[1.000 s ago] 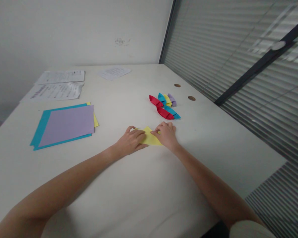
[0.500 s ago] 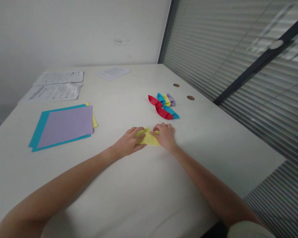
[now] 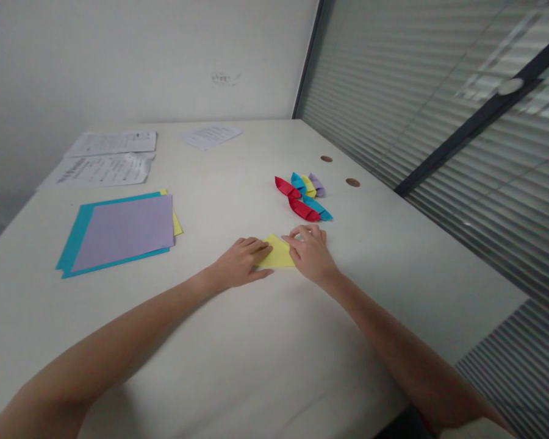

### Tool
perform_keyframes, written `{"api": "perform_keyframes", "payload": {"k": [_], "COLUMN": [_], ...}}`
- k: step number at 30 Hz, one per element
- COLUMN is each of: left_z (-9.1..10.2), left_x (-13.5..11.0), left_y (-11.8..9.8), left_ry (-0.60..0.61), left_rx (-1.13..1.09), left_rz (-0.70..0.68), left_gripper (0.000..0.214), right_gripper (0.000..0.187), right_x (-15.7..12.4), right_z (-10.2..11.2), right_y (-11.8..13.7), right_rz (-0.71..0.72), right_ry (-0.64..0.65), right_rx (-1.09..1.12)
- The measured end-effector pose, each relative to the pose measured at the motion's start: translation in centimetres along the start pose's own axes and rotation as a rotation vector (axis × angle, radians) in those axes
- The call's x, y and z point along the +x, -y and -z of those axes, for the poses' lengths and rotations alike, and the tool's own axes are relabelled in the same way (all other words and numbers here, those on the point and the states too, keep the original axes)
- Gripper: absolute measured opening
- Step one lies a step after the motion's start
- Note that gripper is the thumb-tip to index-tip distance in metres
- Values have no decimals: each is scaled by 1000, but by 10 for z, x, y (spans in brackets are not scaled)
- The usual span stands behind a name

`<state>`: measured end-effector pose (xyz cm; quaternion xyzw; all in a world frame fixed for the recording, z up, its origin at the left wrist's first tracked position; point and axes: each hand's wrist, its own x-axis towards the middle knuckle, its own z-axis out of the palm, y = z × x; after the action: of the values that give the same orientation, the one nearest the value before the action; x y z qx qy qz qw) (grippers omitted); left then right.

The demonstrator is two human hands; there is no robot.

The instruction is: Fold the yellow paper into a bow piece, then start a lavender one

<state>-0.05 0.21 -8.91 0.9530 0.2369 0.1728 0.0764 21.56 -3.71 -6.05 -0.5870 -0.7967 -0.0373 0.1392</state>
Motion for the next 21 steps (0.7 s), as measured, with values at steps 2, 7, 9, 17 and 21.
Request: {"api": "perform_keyframes", "payload": {"k": [2, 7, 9, 17, 21], "left_z": [0, 0, 1, 0, -1], "left_x": [0, 0, 0, -1, -2], "left_y": [0, 0, -1, -1, -1], "left_ry": [0, -8, -2, -6, -53], "left_rx": [8, 22, 29, 45, 37], "left_rz": [-5, 4, 8, -3, 3], "left_gripper": [54, 53, 55, 51, 43], "right_gripper": [30, 48, 50, 58, 56], "right_x": [-8, -25, -30, -36, -38], "right_z": [-3, -13, -13, -13, -17], "right_y": [7, 6, 1, -5, -15], "right_rz": [52, 25, 12, 9, 98], "right_ry": [32, 33, 32, 31, 21], "right_rx": [-42, -101, -101, -53, 44]}}
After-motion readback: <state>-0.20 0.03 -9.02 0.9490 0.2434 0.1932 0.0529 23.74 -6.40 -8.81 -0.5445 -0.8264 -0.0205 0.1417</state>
